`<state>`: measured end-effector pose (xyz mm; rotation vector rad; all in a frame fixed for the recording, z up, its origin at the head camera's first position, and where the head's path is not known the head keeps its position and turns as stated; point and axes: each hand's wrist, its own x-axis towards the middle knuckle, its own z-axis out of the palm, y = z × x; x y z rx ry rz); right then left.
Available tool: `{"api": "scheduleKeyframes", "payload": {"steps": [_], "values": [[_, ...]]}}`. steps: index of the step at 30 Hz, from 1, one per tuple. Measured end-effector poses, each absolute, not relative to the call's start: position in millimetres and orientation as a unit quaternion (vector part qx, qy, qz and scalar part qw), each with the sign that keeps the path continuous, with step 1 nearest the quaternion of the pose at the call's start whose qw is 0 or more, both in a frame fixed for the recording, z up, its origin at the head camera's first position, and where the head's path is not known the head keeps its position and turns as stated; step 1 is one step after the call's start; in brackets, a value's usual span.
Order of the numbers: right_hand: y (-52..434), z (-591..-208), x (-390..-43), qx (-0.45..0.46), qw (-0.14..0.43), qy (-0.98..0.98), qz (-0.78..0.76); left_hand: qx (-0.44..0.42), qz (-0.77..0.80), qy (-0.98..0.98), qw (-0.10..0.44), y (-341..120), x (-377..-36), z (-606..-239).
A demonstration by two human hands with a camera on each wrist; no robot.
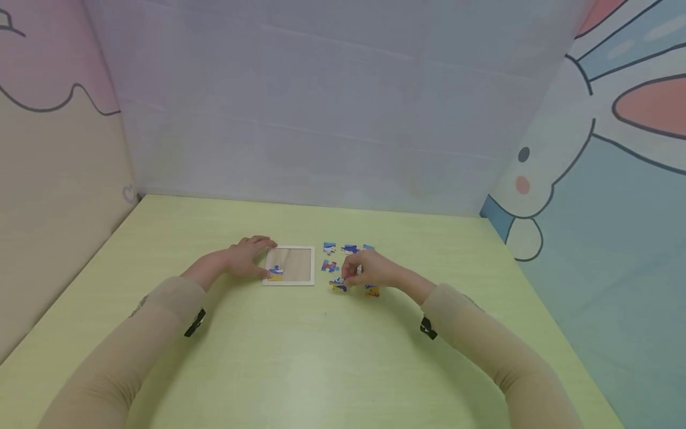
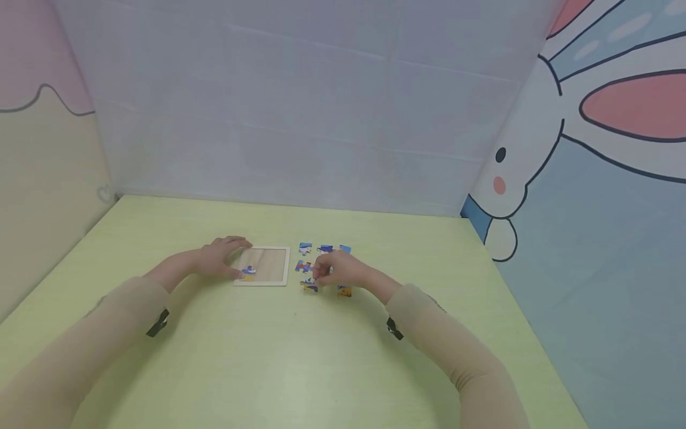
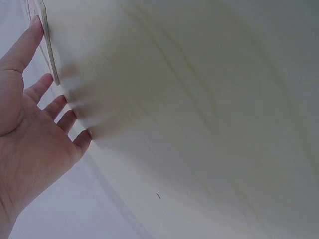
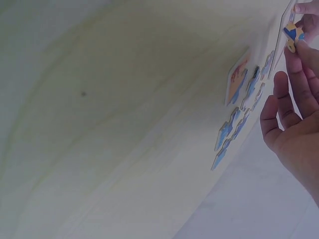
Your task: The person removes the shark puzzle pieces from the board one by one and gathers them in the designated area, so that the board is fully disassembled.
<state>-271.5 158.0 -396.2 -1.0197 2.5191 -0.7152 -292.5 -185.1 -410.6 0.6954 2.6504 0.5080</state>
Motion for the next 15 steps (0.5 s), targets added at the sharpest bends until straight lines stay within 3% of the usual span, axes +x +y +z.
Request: {"api": "scheduleKeyframes", "payload": {"steps": [15], "values": [[169, -405, -271, -0.332, 0.180, 0.897, -0.229, 0.241, 0.178, 0.938, 0.175, -183, -290, -409]]}}
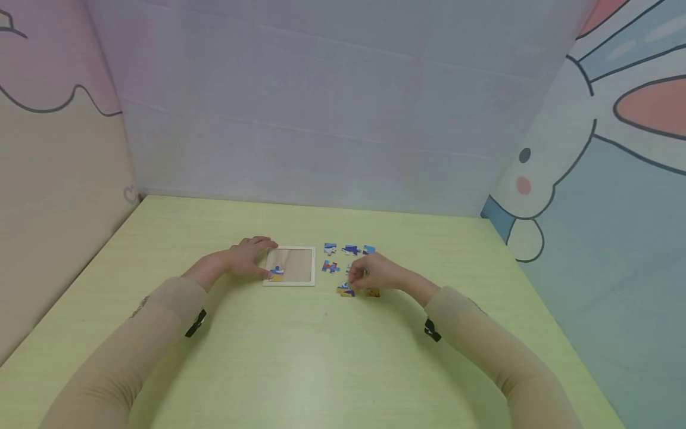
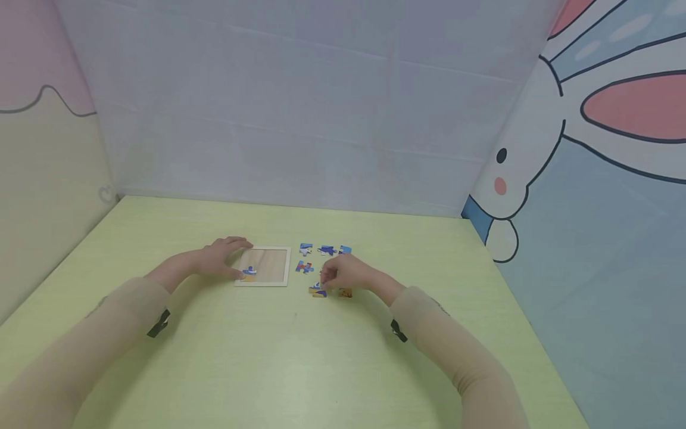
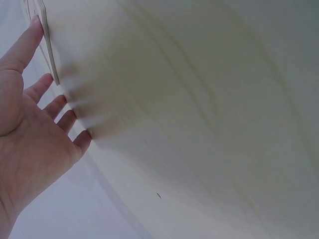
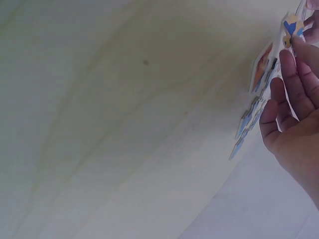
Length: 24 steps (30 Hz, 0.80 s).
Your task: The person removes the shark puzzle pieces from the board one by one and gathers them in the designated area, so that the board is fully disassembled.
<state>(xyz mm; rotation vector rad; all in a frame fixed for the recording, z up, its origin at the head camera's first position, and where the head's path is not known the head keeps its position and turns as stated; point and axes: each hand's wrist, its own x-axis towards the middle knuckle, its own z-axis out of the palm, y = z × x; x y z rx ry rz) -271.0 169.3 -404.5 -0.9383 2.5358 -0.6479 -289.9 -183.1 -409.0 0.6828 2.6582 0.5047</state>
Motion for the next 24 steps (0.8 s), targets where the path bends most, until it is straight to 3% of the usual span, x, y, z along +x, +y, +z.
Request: {"api": "scheduleKeyframes", "payload": {"steps": [24], "values": [[166, -400, -277, -0.372, 0.123, 0.896, -0.209, 0.252, 0.179, 0.936, 0.170, -185, -289, -408]]}}
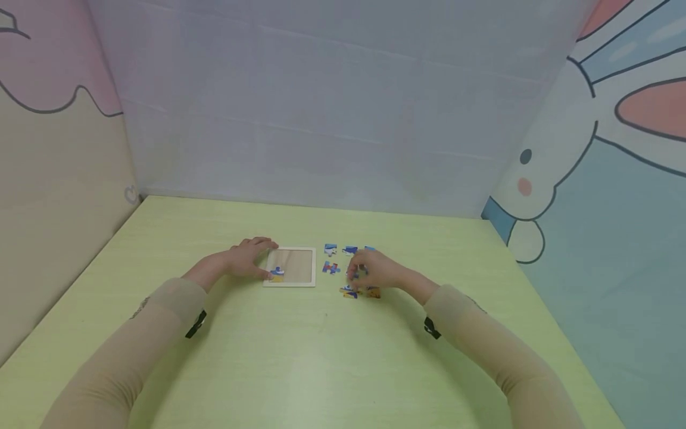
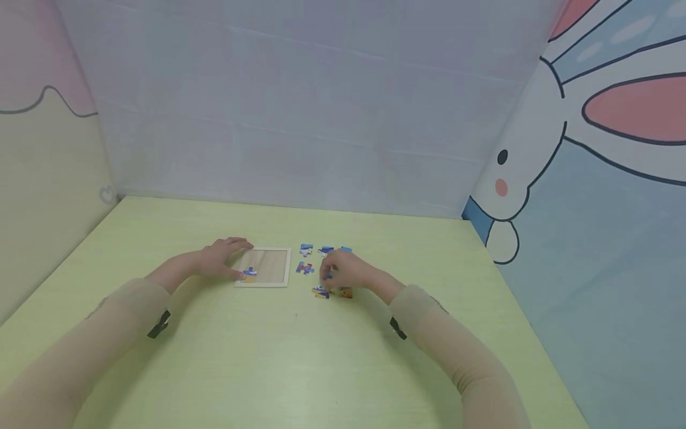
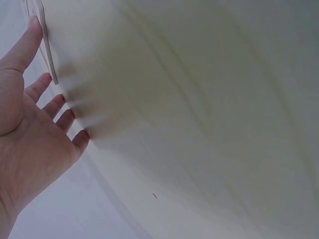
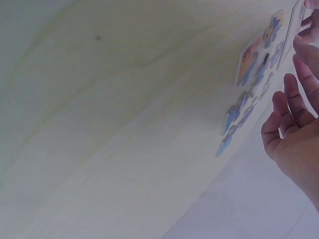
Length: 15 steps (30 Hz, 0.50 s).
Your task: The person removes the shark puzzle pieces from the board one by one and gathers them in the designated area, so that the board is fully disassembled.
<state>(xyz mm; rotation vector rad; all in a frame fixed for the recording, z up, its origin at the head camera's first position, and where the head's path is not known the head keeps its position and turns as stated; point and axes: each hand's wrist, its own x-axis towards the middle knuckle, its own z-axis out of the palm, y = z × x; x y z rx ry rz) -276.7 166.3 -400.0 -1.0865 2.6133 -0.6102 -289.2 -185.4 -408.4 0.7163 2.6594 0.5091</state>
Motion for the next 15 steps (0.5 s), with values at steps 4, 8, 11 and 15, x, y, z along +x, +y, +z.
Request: {"api": "scheduleKeyframes", "payload": {"steps": [4, 8, 11, 15], "values": [[157, -392, -279, -0.374, 0.118, 0.896, -0.206, 0.256, 0.177, 0.936, 0.166, -186, -289, -410], [146, -386, -280, -0.372, 0.123, 0.897, -0.204, 0.256, 0.175, 0.936, 0.165, -186, -290, -412], [136, -383, -281, -0.371, 0.126, 0.896, -0.209, 0.254, 0.178, 0.936, 0.168, -187, -290, -412], [124, -384, -284, -0.380, 0.124, 0.892, -0.211, 0.252, 0.184, 0.934, 0.172, -187, -291, -414]]}}
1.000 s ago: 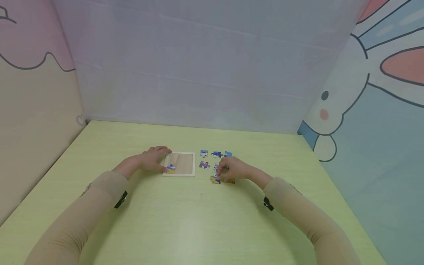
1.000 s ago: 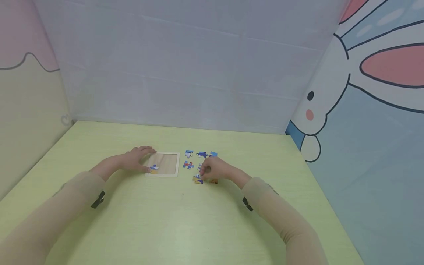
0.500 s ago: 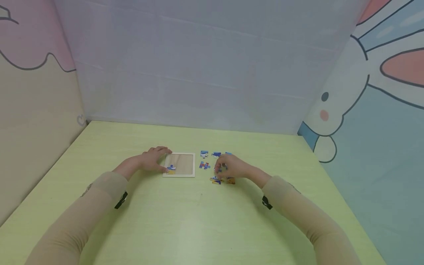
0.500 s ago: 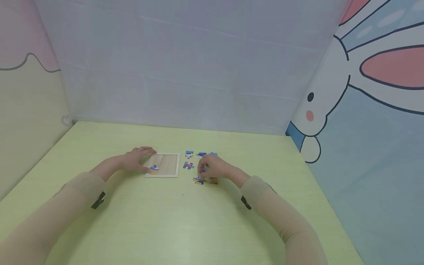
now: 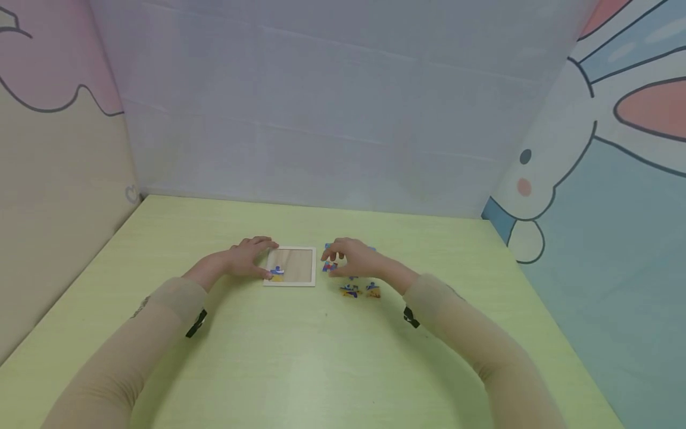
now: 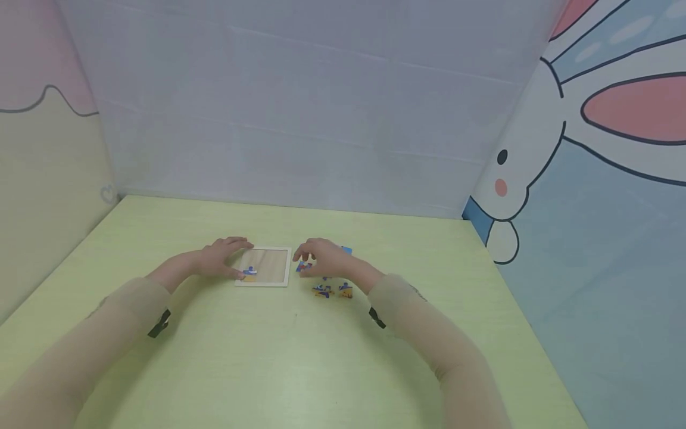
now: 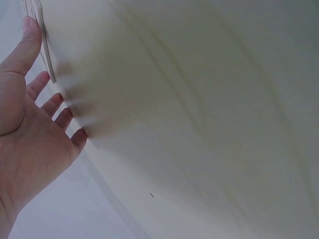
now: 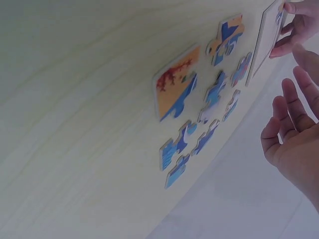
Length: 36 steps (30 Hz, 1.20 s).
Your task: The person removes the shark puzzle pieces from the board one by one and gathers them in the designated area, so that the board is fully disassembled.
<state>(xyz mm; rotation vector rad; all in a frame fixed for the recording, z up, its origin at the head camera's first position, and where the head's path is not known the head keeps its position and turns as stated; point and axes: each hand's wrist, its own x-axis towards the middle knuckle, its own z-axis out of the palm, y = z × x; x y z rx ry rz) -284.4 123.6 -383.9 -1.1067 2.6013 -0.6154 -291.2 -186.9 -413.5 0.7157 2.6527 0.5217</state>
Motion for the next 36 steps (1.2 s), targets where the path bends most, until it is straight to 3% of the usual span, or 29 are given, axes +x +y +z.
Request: {"api": "scheduleKeyframes", "payload": {"steps": [22, 36], "values": [[52, -414, -302, -0.375, 0.160, 0.885, -0.224, 0.256, 0.179, 0.931, 0.191, -191, -290, -409], [33, -420, -304, -0.407, 0.133, 0.888, -0.169, 0.259, 0.176, 0.933, 0.178, -191, -288, -411]]}}
